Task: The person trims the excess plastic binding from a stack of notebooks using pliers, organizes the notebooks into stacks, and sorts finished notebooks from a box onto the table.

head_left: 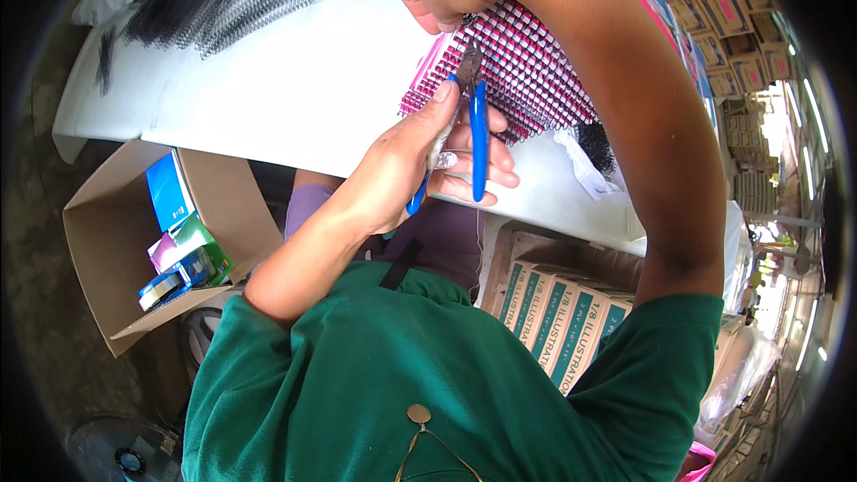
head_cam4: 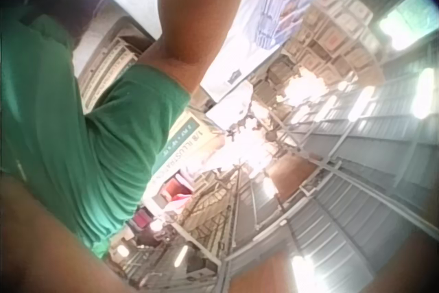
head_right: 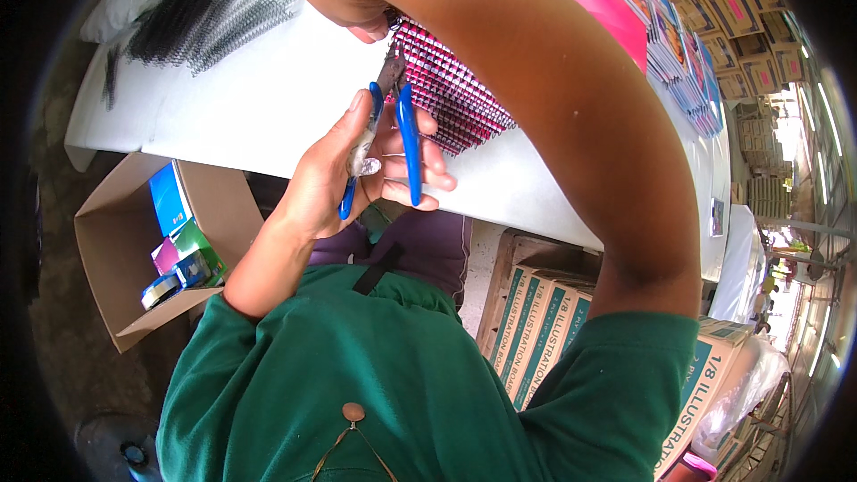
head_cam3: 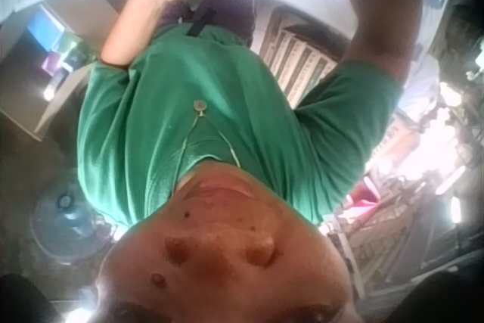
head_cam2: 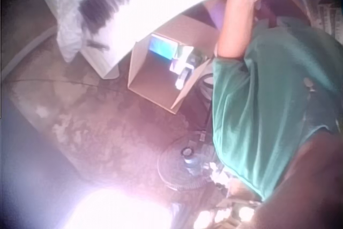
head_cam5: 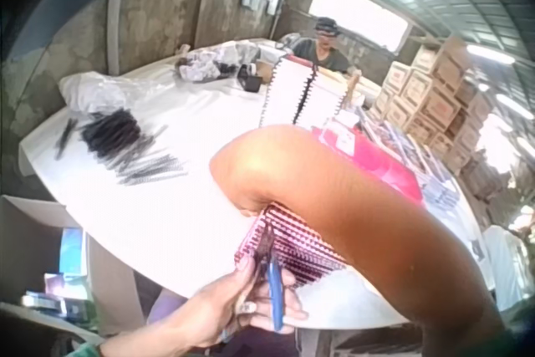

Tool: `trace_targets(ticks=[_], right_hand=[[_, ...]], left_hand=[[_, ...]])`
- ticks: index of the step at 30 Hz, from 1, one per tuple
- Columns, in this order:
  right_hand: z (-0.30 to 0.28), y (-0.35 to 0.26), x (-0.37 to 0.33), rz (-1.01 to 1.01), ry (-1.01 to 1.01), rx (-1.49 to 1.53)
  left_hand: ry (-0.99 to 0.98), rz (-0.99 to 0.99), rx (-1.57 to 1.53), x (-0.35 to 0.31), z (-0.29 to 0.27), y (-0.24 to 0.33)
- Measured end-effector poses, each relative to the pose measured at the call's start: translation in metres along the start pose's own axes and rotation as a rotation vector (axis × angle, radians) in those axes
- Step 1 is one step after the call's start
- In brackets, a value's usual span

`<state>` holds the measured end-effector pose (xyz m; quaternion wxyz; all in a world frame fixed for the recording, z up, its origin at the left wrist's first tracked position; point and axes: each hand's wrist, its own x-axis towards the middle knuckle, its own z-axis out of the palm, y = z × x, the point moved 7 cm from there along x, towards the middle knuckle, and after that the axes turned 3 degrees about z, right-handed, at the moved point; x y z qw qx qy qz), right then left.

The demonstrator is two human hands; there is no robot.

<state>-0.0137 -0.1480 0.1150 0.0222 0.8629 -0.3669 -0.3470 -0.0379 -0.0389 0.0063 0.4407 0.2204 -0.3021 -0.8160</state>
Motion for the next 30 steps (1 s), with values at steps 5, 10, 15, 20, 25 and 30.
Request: trace_targets(ticks=[5,10,15,20,25,30], right_hand=[[-0.003,-0.002,-0.004,-0.019,0.009,-0.001],[-0.002,0.003,-0.003,-0.04,0.127,0.011],[-0.046,-0.003,-0.077,-0.042,0.628,0.51],[0.009,0.04,-0.175,0.008,1.253,0.536],[0.161,0.106,-0.255,0.535,1.66,1.096],[0.284,0.14,-0.209,0.883,1.265,1.216]], left_hand=[[0.019,0.039,-0.037,0.008,0.0,0.006],[0.011,0.032,0.008,0.001,0.002,0.007],[-0.196,0.017,-0.03,-0.003,-0.008,-0.004],[-0.067,-0.015,-0.047,-0.012,-0.04,-0.008],[0.182,-0.023,-0.028,-0.029,-0.078,-0.016],[0.2,-0.002,0.001,-0.037,-0.069,-0.015]])
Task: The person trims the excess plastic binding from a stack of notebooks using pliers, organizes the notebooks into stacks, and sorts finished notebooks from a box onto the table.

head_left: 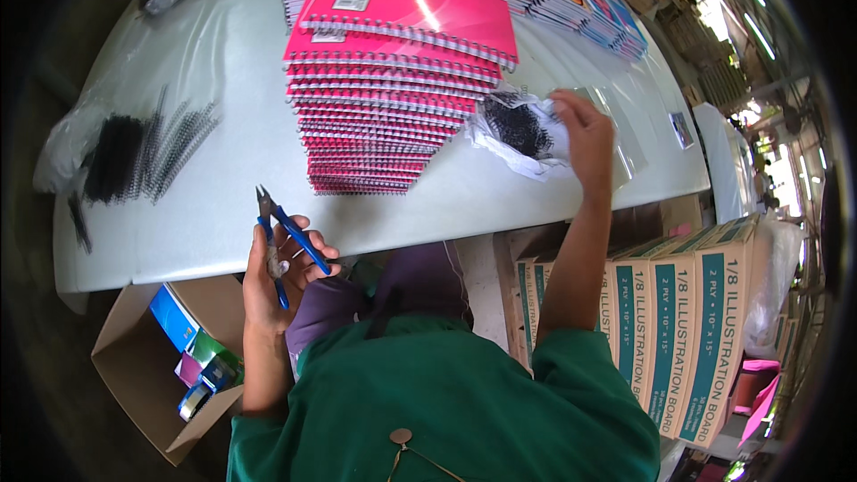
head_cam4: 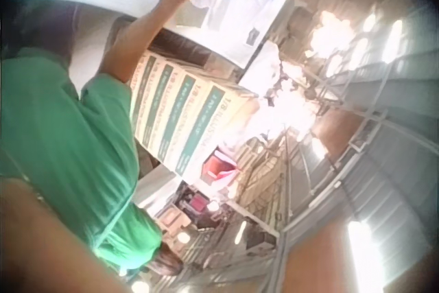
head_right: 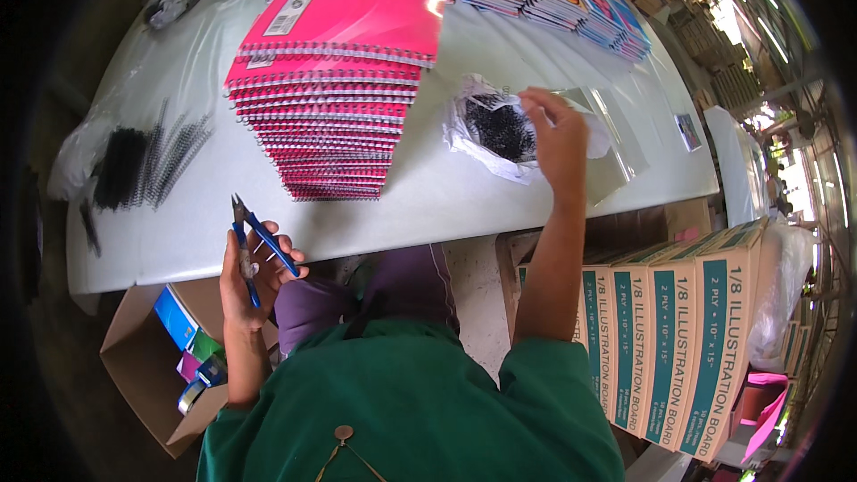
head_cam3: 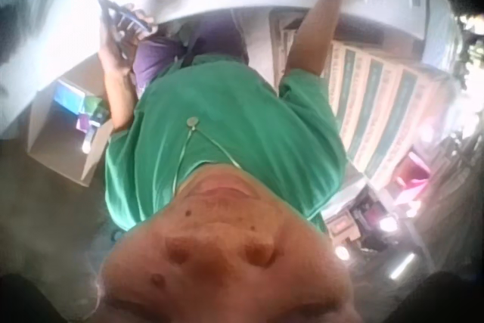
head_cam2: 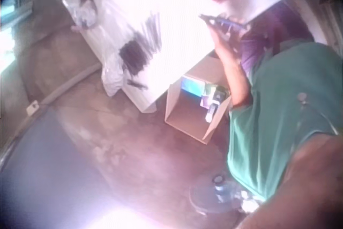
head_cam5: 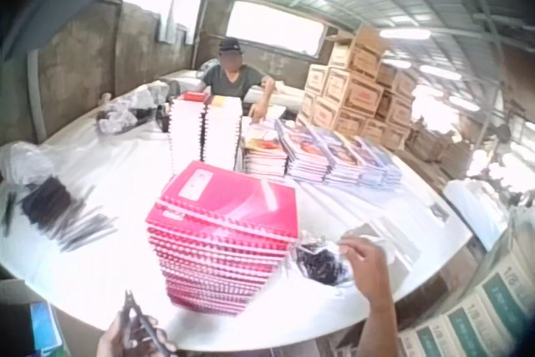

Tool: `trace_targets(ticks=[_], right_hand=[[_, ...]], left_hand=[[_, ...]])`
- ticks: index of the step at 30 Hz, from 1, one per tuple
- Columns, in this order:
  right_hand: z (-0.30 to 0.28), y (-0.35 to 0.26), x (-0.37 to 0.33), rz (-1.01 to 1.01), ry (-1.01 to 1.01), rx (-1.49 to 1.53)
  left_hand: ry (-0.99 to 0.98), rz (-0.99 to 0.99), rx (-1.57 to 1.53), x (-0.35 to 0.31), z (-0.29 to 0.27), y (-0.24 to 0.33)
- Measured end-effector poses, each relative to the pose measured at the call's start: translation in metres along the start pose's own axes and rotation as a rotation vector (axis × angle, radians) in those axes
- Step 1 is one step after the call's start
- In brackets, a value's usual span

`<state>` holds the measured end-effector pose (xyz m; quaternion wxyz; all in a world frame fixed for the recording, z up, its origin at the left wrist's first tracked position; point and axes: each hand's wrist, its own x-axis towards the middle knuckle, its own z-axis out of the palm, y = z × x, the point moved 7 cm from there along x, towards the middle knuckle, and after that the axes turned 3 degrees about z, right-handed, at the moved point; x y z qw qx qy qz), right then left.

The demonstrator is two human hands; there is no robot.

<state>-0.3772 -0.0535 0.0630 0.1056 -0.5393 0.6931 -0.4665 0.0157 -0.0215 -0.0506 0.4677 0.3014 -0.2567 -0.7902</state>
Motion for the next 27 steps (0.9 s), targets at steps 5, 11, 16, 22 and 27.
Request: trace_targets(ticks=[5,11,16,22,27], right_hand=[[0.011,-0.002,-0.012,0.032,0.093,-0.064],[0.029,-0.03,-0.043,-0.057,0.119,0.138],[0.024,-0.059,-0.066,-0.165,0.143,0.258],[-0.011,-0.109,-0.08,-0.371,0.187,0.421],[-0.052,-0.161,-0.094,-0.622,0.087,0.593]], left_hand=[[0.044,0.073,0.057,-0.006,0.007,0.009],[0.095,0.119,0.125,-0.014,0.012,0.017],[0.097,0.185,0.186,-0.018,0.012,0.022],[0.164,0.289,0.176,-0.026,0.017,0.031],[0.053,0.779,0.288,-0.046,0.062,0.101]])
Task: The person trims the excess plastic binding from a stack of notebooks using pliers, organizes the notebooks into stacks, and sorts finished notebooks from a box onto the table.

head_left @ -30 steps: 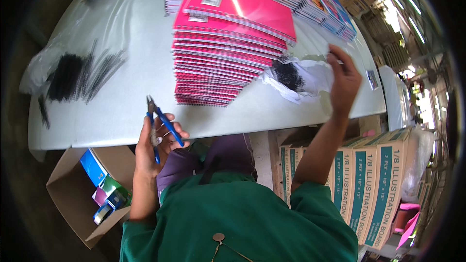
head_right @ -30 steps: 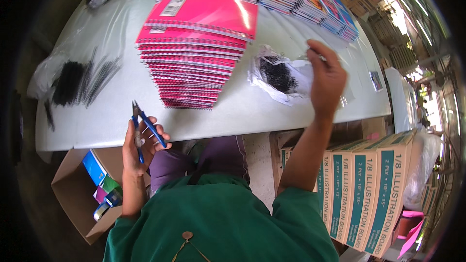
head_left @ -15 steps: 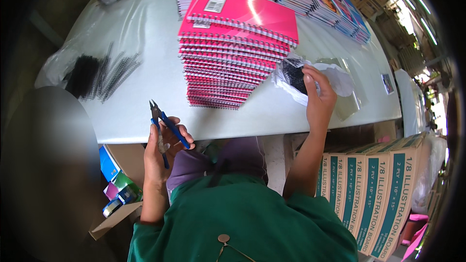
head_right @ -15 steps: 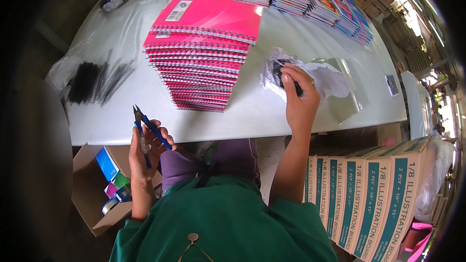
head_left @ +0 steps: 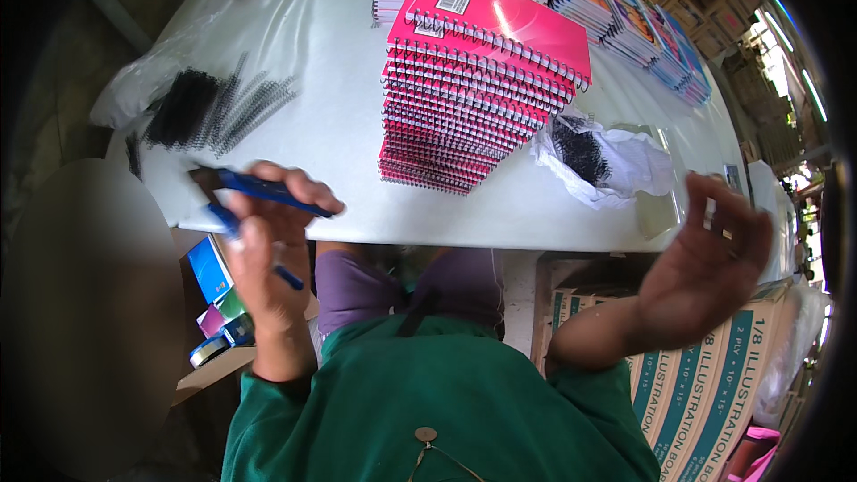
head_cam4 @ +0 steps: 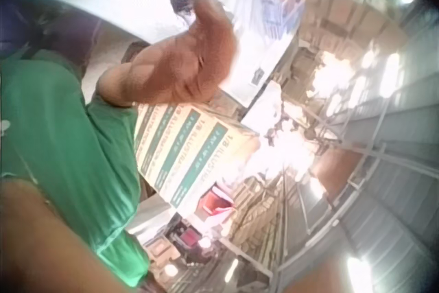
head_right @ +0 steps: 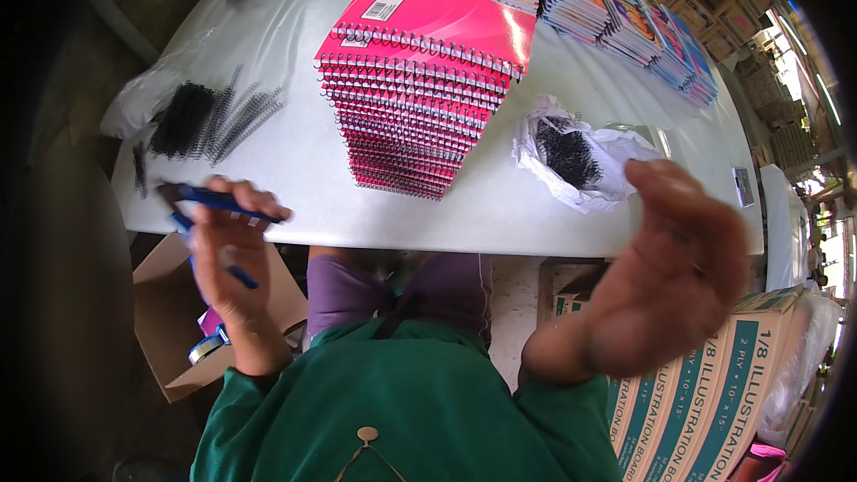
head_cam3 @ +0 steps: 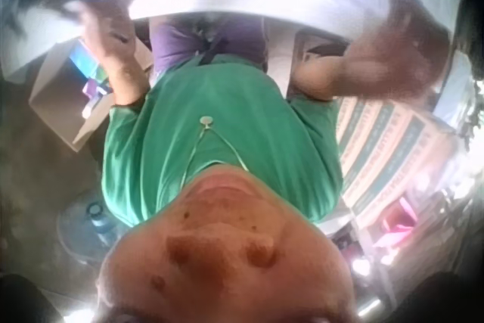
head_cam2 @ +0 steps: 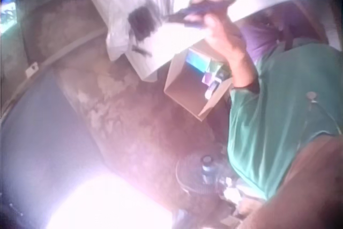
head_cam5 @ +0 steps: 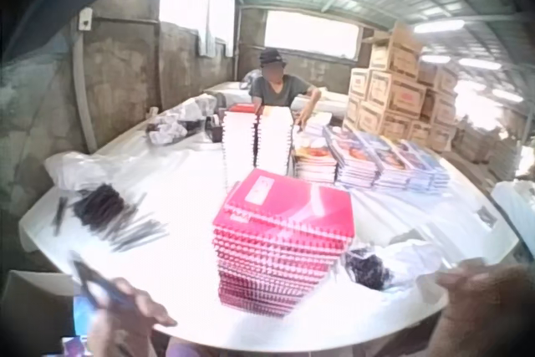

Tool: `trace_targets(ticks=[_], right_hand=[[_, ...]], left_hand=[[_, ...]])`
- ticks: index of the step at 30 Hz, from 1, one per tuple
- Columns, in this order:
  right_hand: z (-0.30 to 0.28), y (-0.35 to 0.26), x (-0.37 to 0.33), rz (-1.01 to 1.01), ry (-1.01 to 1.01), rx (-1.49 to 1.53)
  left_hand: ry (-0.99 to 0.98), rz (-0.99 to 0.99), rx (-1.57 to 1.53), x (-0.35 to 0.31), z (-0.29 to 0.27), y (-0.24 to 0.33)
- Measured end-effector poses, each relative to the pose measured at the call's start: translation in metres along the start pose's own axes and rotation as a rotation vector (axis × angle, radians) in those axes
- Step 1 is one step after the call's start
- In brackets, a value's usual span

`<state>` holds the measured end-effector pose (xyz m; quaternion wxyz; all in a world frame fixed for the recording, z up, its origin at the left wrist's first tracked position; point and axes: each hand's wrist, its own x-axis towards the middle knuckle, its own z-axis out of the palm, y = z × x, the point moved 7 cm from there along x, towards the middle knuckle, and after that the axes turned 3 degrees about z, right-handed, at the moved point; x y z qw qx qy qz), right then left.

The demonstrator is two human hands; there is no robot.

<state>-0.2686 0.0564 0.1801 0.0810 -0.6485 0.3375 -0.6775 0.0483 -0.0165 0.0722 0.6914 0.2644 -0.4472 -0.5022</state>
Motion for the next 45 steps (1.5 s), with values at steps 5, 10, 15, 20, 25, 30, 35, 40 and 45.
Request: trace_targets(ticks=[5,10,15,20,25,30,35,40,45], right_hand=[[0.014,-0.036,0.034,-0.136,-0.14,0.203],[0.023,-0.038,0.039,-0.139,-0.186,0.24],[0.042,-0.025,0.047,-0.104,-0.211,0.271],[0.042,-0.023,0.047,-0.126,-0.212,0.289],[0.045,-0.015,0.05,-0.129,-0.219,0.301],[0.045,-0.009,0.055,-0.139,-0.218,0.306],[0.038,-0.011,0.052,-0.169,-0.22,0.323],[0.031,-0.009,0.051,-0.19,-0.22,0.306],[0.029,-0.006,0.051,-0.191,-0.233,0.317]], left_hand=[[-0.269,0.597,-0.042,0.011,0.052,0.117],[-0.275,0.708,-0.063,0.017,0.059,0.125],[-0.277,0.729,-0.062,0.02,0.058,0.129],[-0.266,0.748,-0.068,0.018,0.053,0.128],[-0.254,0.752,-0.069,0.021,0.051,0.124],[-0.249,0.755,-0.07,0.023,0.051,0.12],[-0.226,0.763,-0.065,0.015,0.045,0.115],[-0.219,0.773,-0.074,0.013,0.038,0.107],[-0.209,0.761,-0.075,0.008,0.037,0.104]])
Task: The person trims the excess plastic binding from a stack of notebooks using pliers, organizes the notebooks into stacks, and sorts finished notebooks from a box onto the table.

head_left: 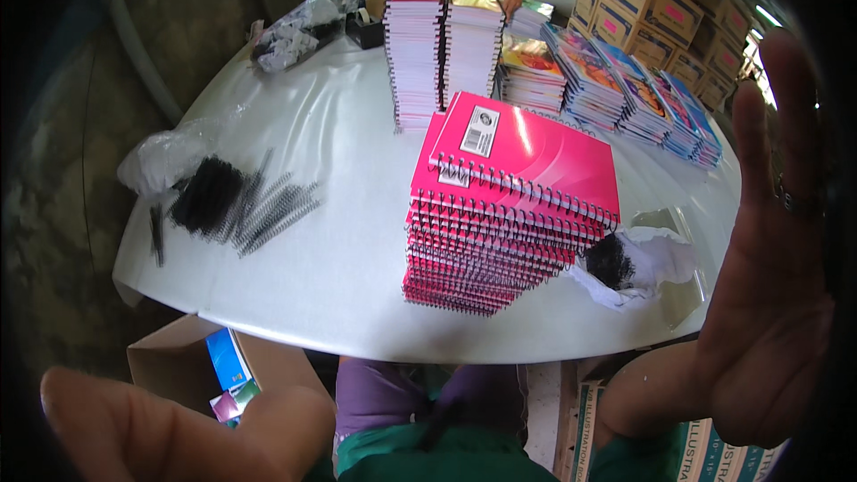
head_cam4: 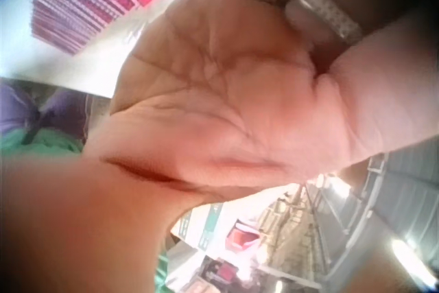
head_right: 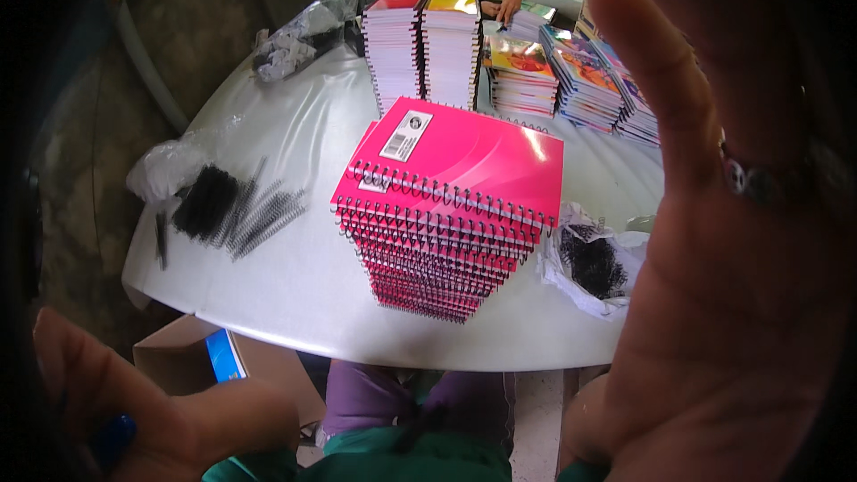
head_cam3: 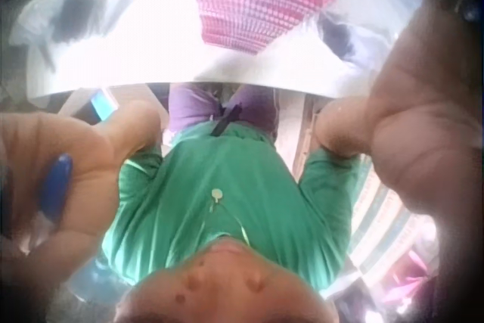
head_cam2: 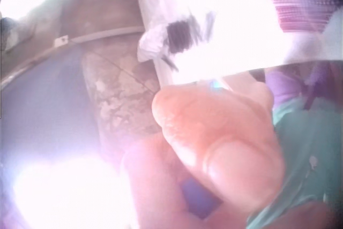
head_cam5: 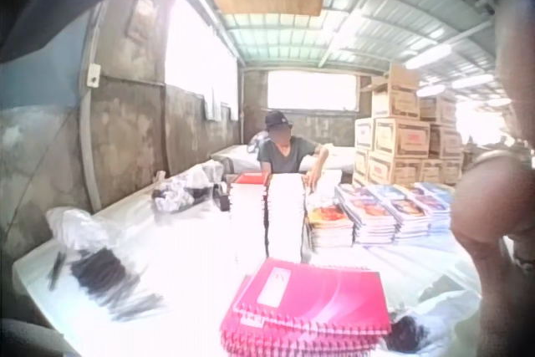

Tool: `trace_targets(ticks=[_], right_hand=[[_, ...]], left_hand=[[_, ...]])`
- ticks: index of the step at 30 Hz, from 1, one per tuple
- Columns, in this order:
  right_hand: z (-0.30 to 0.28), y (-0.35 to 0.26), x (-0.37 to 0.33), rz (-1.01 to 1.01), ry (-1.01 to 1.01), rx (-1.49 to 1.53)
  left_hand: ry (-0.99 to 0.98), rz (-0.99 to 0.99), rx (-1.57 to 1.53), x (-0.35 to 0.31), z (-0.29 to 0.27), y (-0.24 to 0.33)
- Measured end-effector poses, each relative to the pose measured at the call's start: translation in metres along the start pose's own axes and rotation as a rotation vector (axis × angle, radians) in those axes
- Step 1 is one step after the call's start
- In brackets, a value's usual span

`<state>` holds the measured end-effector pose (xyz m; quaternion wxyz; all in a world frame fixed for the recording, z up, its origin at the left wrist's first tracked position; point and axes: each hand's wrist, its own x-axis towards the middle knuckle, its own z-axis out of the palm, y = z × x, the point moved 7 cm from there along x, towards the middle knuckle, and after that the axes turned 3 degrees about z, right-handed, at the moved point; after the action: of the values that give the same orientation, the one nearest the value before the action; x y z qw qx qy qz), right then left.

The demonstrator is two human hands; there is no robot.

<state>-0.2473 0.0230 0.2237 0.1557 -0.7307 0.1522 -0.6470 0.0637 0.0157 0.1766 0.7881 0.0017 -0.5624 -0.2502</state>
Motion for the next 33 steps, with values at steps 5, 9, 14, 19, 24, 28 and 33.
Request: trace_targets(ticks=[5,9,14,19,24,28,33], right_hand=[[0.007,0.015,0.01,0.046,-0.021,0.002],[0.013,0.022,0.02,0.087,-0.033,0.032],[0.018,0.011,0.024,0.072,-0.06,0.045],[0.02,0.007,0.029,0.066,-0.08,0.032],[0.026,0.009,0.035,0.073,-0.112,0.004],[0.03,0.013,0.04,0.084,-0.126,-0.036],[0.049,0.037,0.037,0.136,-0.155,-0.335]], left_hand=[[-0.016,-0.035,-0.001,0.009,0.003,-0.009],[-0.024,-0.047,-0.008,0.023,0.011,-0.02],[-0.024,-0.058,-0.033,0.026,0.017,-0.021],[-0.008,-0.112,-0.032,0.016,0.023,-0.03],[0.044,-0.259,-0.046,-0.001,0.025,-0.043],[0.154,-0.59,-0.168,-0.031,0.027,-0.069],[0.134,-0.99,-0.556,-0.075,0.028,-0.109]])
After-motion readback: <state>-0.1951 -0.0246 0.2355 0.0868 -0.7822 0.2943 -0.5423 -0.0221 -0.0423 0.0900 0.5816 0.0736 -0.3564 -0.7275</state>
